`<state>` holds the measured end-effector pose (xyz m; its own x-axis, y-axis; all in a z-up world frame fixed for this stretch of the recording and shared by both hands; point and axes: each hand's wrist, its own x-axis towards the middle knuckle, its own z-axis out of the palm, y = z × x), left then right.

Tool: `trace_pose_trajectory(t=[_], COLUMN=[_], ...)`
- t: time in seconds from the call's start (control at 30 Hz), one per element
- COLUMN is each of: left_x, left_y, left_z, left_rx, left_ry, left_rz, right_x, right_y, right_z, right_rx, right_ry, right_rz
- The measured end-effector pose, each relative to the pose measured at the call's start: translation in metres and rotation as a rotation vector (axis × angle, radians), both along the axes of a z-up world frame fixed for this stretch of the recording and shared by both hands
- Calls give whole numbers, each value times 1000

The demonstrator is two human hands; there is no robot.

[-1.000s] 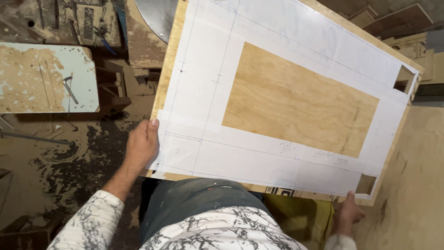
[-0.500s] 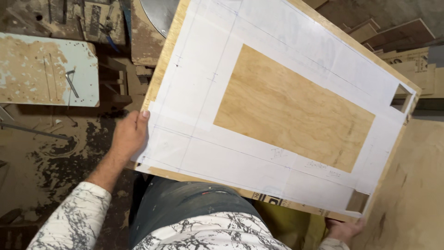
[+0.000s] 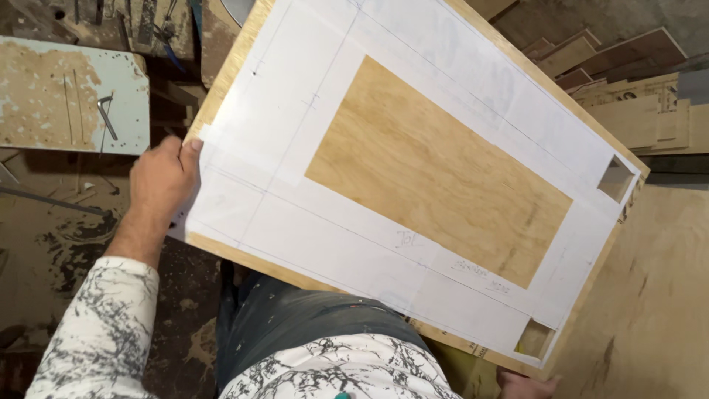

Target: The person aligns a large plywood sheet with a paper template on a workbench, then picks up a thin wooden strip and places it along the edge of the sheet. The person continues to adjust the sheet and strip to match the template markings.

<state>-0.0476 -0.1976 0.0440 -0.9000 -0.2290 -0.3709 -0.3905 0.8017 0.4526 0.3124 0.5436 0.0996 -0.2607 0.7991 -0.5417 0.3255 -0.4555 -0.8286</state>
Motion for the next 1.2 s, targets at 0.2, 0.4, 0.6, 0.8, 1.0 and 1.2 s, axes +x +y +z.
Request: trace_pose_trajectory(t=[0.2, 0.4, 0.6, 0.8, 1.0, 1.2], left_x=[53, 147, 254, 340, 411, 535], left_y=[52, 148, 199, 214, 196, 181], left_z=[3, -21, -20, -11, 5, -19], left_rx=[-166, -159, -90, -55, 12, 499], left_ry=[257, 215, 273, 272, 208, 304], left_rz=[30, -107, -123, -142, -172, 87], right_x=[37, 112, 194, 258, 319, 395], right_y=[-7, 3, 35, 11, -54, -144], right_z=[-9, -6, -28, -49, -79, -112], right_rx=[204, -3, -460, -536, -762, -897], right_ry=[59, 288, 198, -82, -174, -163], right_rz=[-29, 151, 285, 509, 567, 738])
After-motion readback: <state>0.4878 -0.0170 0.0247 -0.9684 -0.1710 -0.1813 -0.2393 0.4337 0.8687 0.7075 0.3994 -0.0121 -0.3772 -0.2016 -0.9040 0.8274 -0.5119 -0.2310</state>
